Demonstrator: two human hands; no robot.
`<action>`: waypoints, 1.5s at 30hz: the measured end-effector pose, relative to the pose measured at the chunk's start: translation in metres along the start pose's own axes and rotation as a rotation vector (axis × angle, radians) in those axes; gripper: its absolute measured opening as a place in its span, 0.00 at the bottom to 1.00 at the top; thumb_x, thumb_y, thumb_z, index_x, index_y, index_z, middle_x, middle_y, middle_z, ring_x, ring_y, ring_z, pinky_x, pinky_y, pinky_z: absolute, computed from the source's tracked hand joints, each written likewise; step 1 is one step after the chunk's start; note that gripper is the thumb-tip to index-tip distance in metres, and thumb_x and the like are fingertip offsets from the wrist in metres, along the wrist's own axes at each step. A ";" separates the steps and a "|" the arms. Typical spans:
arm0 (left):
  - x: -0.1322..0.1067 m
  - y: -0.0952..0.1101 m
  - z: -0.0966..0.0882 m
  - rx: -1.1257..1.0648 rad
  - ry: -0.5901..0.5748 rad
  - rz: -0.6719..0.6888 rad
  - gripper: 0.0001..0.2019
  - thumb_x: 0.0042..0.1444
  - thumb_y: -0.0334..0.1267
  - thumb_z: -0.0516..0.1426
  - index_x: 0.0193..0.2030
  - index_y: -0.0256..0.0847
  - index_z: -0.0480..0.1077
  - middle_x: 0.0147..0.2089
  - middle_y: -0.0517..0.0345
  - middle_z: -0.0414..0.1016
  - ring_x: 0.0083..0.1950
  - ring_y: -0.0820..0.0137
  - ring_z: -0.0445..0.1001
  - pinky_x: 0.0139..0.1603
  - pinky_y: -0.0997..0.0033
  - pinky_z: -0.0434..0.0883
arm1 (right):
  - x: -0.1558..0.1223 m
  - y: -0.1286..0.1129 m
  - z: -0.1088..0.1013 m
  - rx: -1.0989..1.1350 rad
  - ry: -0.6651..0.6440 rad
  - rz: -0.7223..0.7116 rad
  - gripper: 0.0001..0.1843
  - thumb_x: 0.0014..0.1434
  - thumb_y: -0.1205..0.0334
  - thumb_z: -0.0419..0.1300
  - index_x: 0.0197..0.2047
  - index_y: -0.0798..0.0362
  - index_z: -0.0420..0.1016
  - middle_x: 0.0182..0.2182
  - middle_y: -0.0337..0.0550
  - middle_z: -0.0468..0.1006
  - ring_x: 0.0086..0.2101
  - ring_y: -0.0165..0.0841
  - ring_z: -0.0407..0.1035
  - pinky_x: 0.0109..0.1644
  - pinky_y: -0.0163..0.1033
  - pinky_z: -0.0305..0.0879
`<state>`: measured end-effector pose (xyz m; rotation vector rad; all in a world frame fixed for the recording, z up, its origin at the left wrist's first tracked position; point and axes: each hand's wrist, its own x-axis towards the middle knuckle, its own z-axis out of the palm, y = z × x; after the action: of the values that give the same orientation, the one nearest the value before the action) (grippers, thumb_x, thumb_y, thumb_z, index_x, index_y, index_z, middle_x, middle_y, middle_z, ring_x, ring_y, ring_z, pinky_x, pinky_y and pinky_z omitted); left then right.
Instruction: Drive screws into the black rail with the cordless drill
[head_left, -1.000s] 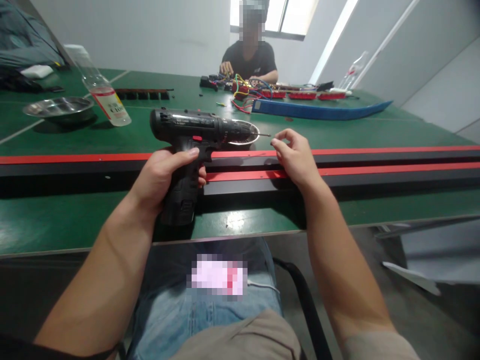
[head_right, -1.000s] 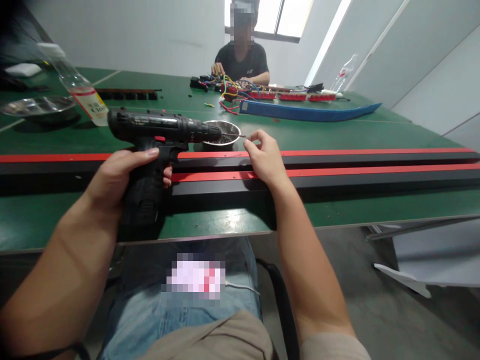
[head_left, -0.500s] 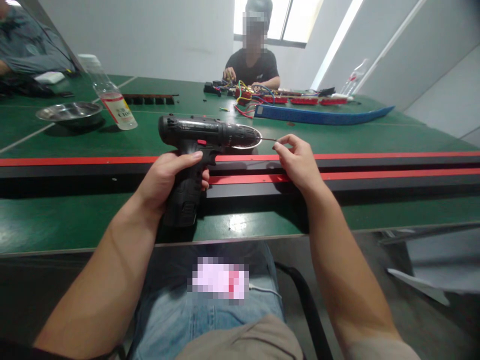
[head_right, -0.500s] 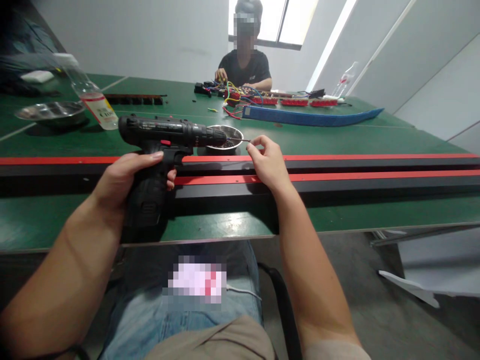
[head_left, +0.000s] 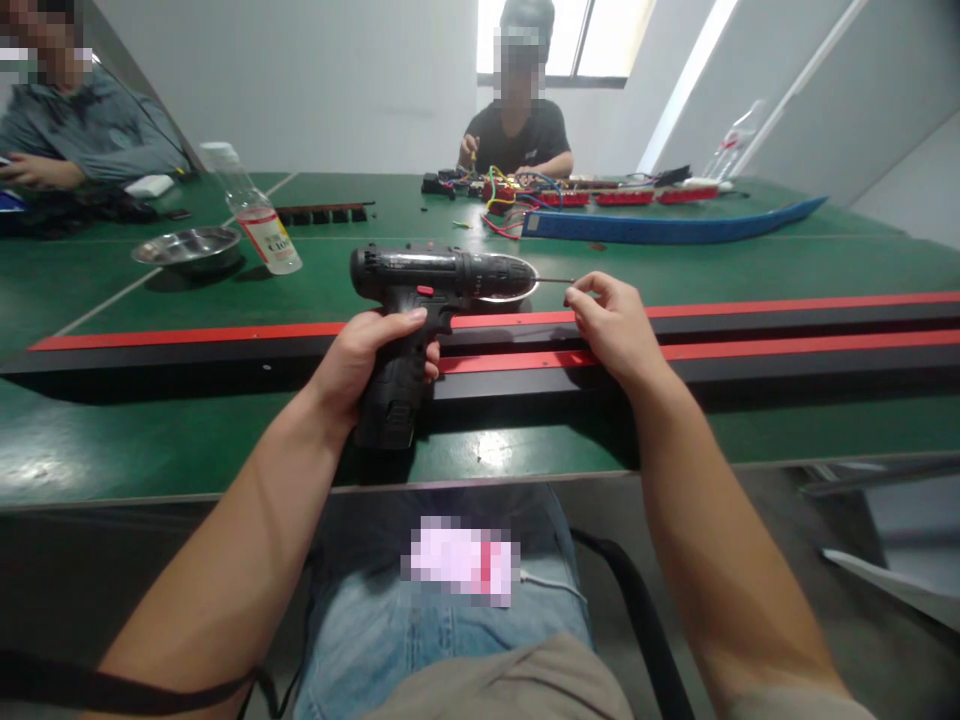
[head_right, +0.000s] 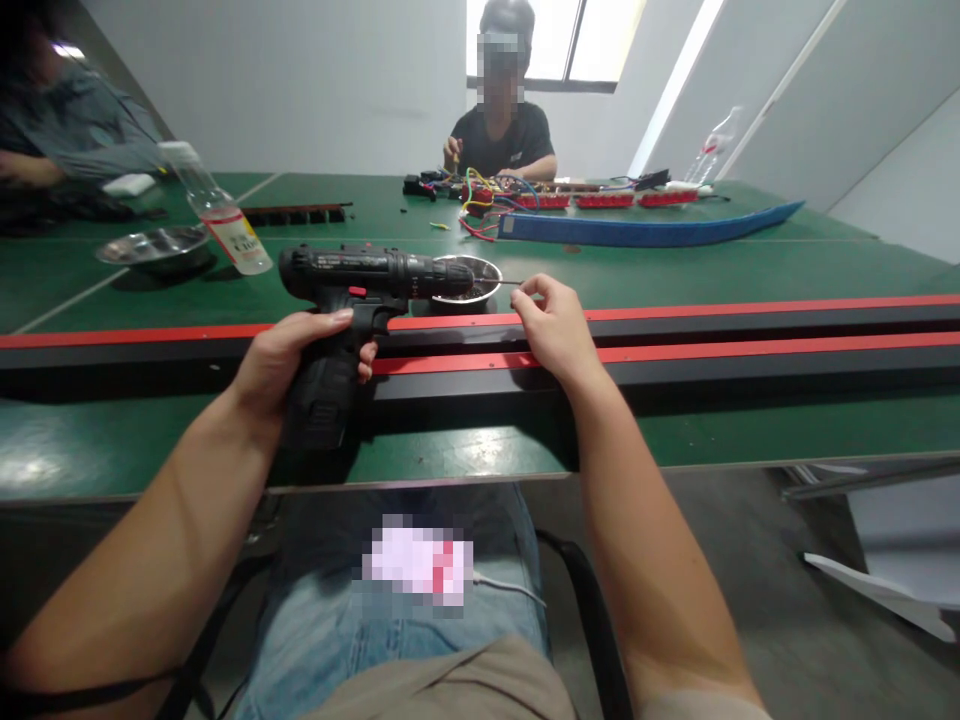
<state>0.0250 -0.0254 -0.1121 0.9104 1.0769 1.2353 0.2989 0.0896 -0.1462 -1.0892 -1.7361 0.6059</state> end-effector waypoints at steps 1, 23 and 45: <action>0.000 0.000 -0.001 -0.008 -0.005 -0.013 0.13 0.53 0.42 0.64 0.34 0.31 0.76 0.29 0.52 0.79 0.25 0.72 0.76 0.26 0.76 0.74 | 0.000 -0.001 0.000 0.003 0.004 0.016 0.11 0.62 0.54 0.60 0.31 0.51 0.68 0.21 0.35 0.61 0.23 0.29 0.56 0.27 0.37 0.52; 0.008 -0.005 -0.003 0.224 -0.140 -0.040 0.15 0.56 0.45 0.64 0.33 0.32 0.74 0.30 0.51 0.78 0.28 0.70 0.76 0.31 0.73 0.72 | -0.001 0.001 0.001 -0.009 0.182 0.111 0.14 0.62 0.50 0.55 0.30 0.51 0.68 0.28 0.40 0.72 0.31 0.35 0.66 0.39 0.40 0.61; 0.011 0.032 0.023 1.627 0.228 -0.011 0.36 0.58 0.67 0.45 0.36 0.39 0.82 0.44 0.33 0.83 0.45 0.44 0.81 0.40 0.56 0.71 | -0.011 -0.012 0.006 -0.216 -0.303 -0.063 0.10 0.70 0.56 0.49 0.37 0.48 0.65 0.35 0.41 0.78 0.34 0.36 0.71 0.39 0.38 0.58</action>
<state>0.0383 -0.0102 -0.0768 1.9187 2.2867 0.1891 0.2900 0.0754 -0.1448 -1.1295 -2.1298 0.5758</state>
